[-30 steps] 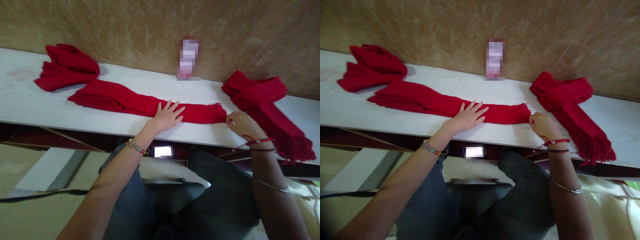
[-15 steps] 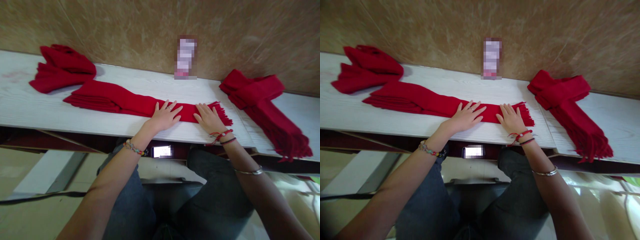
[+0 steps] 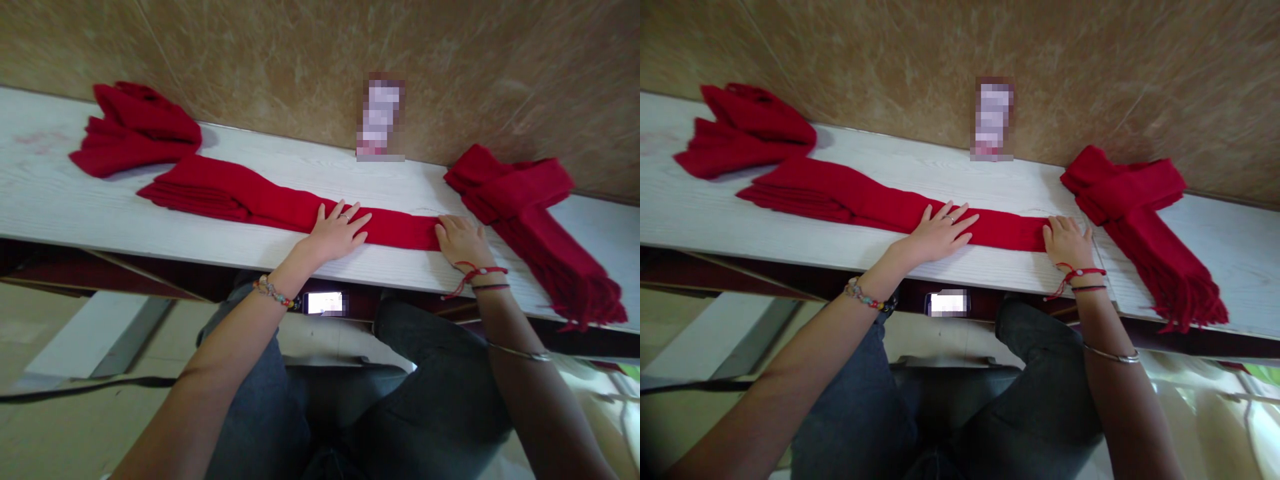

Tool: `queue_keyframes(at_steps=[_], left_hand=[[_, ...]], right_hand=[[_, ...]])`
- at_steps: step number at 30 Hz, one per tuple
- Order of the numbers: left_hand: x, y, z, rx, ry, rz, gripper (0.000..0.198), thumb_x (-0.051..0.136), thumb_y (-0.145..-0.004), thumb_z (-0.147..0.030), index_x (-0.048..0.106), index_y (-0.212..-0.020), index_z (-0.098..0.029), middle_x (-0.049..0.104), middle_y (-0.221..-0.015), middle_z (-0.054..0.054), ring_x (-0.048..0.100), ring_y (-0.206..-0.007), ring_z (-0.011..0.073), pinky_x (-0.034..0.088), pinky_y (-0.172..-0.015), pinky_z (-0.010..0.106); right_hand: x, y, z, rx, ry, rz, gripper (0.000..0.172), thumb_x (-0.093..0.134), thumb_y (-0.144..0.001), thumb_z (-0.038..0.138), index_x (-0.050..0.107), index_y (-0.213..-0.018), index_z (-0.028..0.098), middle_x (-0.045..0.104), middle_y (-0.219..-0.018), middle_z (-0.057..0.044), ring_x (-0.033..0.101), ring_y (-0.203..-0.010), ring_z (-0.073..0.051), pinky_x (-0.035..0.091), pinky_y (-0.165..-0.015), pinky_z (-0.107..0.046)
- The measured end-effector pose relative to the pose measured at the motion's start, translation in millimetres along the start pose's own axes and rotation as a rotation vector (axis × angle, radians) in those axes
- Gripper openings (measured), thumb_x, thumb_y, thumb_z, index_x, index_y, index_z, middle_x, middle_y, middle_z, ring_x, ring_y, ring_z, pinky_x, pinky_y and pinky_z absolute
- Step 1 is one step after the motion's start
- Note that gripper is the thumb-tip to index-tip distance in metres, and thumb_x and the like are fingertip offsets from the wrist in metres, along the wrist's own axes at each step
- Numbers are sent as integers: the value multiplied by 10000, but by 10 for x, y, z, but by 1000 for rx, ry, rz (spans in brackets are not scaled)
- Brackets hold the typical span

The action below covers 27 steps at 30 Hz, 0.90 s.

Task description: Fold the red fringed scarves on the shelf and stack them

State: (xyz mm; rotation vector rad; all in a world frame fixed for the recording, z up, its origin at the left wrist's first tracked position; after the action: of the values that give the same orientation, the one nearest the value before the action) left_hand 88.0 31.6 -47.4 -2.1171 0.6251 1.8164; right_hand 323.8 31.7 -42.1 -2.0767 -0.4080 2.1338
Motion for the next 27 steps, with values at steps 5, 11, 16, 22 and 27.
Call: queue_keyframes(at_steps=[5, 11, 16, 22, 27], left_hand=[[-7, 9, -6, -8, -24, -6, 527, 235, -948, -441, 223, -1454, -295, 124, -1541, 35, 81, -1399, 331, 92, -1073, 623], [-9, 10, -12, -19, -26, -6, 524, 227, -949, -442, 216, -1455, -303, 123, -1540, 28, 77, -1401, 326, 87, -1075, 619], [-15, 18, -11, -19, -24, 15, 525, 226, -949, -448, 209, -1456, -309, 108, -1543, 19, 65, -1402, 323, 76, -1082, 609], [-21, 18, -10, -7, -16, 9, 527, 231, -949, -441, 223, -1455, -293, 121, -1541, 37, 75, -1401, 327, 96, -1076, 616], [-13, 10, -7, -12, -15, 7, 524, 233, -948, -437, 223, -1454, -299, 121, -1541, 35, 80, -1400, 328, 92, -1075, 617]], right_hand=[[-190, -24, 239, -32, -28, -178, 453, 297, -918, 341, 486, -1265, 121, 462, -1351, -184, 358, -1285, -326, 295, -997, -610], [11, 9, 687, -329, -70, 20, 491, 280, -933, 364, 424, -1336, 124, 441, -1391, -154, 365, -1303, -279, 337, -1022, -506], [91, -1, 420, -242, -12, 79, 490, 255, -931, 326, 420, -1344, 121, 433, -1395, -174, 391, -1286, -291, 353, -991, -551], [44, -20, -191, -25, 32, -4, 445, 297, -898, 288, 505, -1279, 189, 531, -1301, -148, 478, -1194, -329, 393, -915, -610], [-140, -91, 57, -111, -102, -201, 437, 307, -908, 314, 524, -1249, 147, 509, -1302, -166, 428, -1243, -297, 370, -988, -538]])
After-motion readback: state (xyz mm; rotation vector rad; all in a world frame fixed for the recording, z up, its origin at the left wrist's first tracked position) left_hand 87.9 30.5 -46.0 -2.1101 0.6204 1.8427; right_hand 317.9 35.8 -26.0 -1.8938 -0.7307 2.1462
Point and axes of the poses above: each hand's wrist, its own y-axis away from the middle knuckle, its own x-axis out of the palm, z = x × y, the point moved 6 cm from there along -y, towards the middle knuckle
